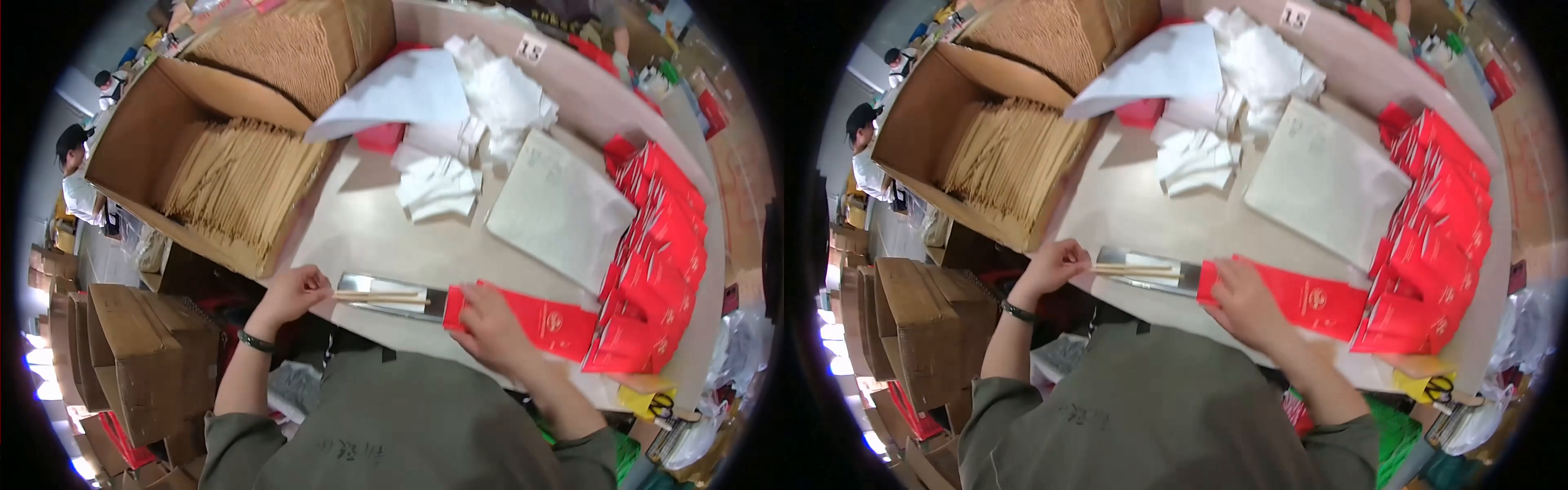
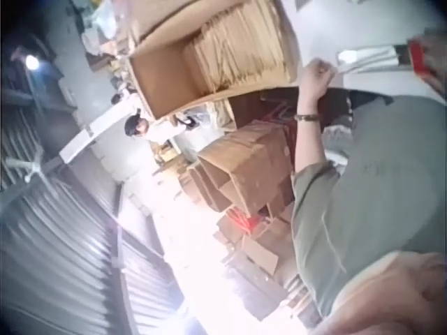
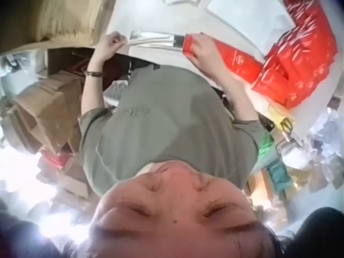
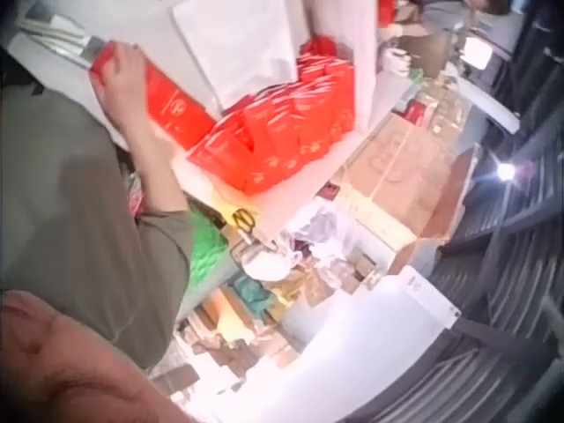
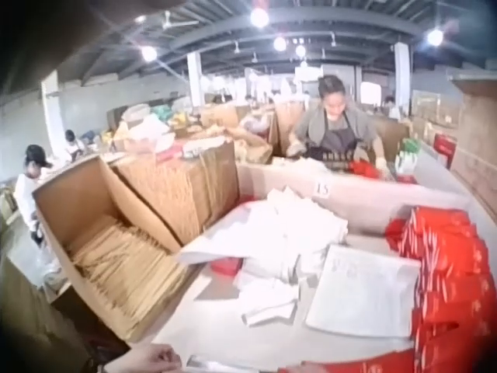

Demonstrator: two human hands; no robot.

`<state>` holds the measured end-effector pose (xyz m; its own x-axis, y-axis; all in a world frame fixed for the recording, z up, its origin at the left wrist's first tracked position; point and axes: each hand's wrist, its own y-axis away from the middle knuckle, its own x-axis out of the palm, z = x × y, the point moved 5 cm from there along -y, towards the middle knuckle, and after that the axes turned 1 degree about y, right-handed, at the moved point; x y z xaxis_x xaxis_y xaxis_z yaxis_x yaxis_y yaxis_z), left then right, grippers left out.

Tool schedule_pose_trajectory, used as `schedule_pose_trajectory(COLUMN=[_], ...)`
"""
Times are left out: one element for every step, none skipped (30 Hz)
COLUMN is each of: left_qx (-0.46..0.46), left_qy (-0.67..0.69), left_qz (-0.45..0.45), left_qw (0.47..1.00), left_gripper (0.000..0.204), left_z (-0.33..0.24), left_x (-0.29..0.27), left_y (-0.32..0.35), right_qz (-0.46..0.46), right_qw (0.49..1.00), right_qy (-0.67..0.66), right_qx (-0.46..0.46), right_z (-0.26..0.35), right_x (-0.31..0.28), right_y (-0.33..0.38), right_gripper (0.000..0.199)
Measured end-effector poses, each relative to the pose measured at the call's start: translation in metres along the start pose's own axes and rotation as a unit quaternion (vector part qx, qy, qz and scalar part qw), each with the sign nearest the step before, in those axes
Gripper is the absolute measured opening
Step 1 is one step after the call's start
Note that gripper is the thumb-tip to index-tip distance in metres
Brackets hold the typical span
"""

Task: Packaging wooden sticks into paper sleeves and placing them into red envelopes at a manufacturing workstation.

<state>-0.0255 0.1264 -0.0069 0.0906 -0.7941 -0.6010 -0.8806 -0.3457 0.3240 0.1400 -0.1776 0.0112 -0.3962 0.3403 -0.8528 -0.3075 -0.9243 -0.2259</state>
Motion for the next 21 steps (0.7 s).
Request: schedule_pose_trajectory(left_qx=[0.003,0.023,0.042,0.117,0.199,0.215,0.232,0.247,0.114,0.074,0.034,0.079,0.119,0.154,0.242,0.215,0.19,0.179,0.164,0.117,0.127], left_qy=[-0.054,-0.027,0.002,-0.017,-0.042,-0.05,-0.058,-0.094,-0.035,-0.036,-0.038,-0.002,0.034,0.073,0.079,0.093,0.107,0.015,-0.075,-0.001,-0.006], left_qz=[-0.009,-0.005,0.008,-0.004,-0.021,-0.043,-0.064,-0.156,-0.151,-0.149,-0.147,-0.134,-0.121,-0.057,-0.063,-0.038,-0.006,-0.068,-0.13,-0.099,-0.091], left_qw=[0.998,0.999,0.999,0.993,0.979,0.974,0.969,0.952,0.981,0.985,0.988,0.988,0.985,0.984,0.965,0.971,0.976,0.981,0.975,0.988,0.988], left_gripper=[0.015,0.015,0.015,0.016,0.017,0.017,0.018,0.018,0.018,0.017,0.017,0.017,0.017,0.023,0.036,0.042,0.048,0.052,0.055,0.059,0.059], left_z=[-0.014,-0.036,-0.061,-0.088,-0.106,-0.11,-0.111,-0.109,-0.094,-0.091,-0.089,-0.099,-0.11,-0.135,-0.143,-0.14,-0.133,-0.121,-0.108,-0.097,-0.096], left_x=[0.006,0.023,0.05,0.078,0.094,0.095,0.096,0.086,0.082,0.082,0.082,0.093,0.109,0.122,0.131,0.13,0.125,0.11,0.095,0.092,0.095], left_y=[-0.009,-0.017,-0.022,-0.02,-0.023,-0.025,-0.027,-0.026,-0.031,-0.03,-0.031,-0.035,-0.033,-0.034,-0.018,-0.016,-0.015,-0.014,-0.011,-0.012,-0.015], right_qz=[-0.017,-0.013,-0.016,-0.024,-0.028,-0.026,-0.025,-0.028,-0.037,-0.04,-0.043,-0.047,-0.047,-0.033,-0.02,-0.025,-0.044,-0.05,-0.055,-0.051,-0.06], right_qw=[0.998,0.998,0.999,1.0,1.0,1.0,0.999,0.999,0.998,0.998,0.998,0.998,0.998,0.998,0.999,0.999,0.998,0.998,0.997,0.998,0.997], right_qy=[0.036,0.036,0.011,-0.011,-0.004,0.003,0.011,0.009,0.02,0.028,0.036,0.027,0.024,0.014,0.005,0.003,0.039,0.041,0.039,0.043,0.046], right_qx=[-0.044,-0.054,-0.028,-0.001,-0.005,0.007,0.02,0.037,0.042,0.035,0.03,0.033,0.039,0.043,0.047,0.047,0.031,0.026,0.022,0.02,0.029], right_z=[-0.005,-0.005,0.0,0.006,0.01,0.009,0.006,0.005,-0.004,-0.001,0.003,0.0,0.004,-0.003,-0.006,-0.004,-0.001,-0.002,-0.001,0.003,0.003], right_x=[0.012,0.011,0.01,0.007,0.009,0.011,0.013,0.013,0.012,0.016,0.016,0.013,0.018,0.023,0.025,0.02,0.013,0.016,0.019,0.02,0.019], right_y=[0.005,0.001,0.001,0.001,-0.004,-0.007,-0.01,-0.01,-0.015,-0.014,-0.011,-0.012,-0.007,-0.009,-0.011,-0.013,-0.012,-0.009,-0.008,-0.007,-0.008], right_gripper=[0.034,0.034,0.036,0.037,0.037,0.036,0.036,0.036,0.036,0.036,0.036,0.035,0.035,0.035,0.035,0.039,0.043,0.045,0.047,0.048,0.048])
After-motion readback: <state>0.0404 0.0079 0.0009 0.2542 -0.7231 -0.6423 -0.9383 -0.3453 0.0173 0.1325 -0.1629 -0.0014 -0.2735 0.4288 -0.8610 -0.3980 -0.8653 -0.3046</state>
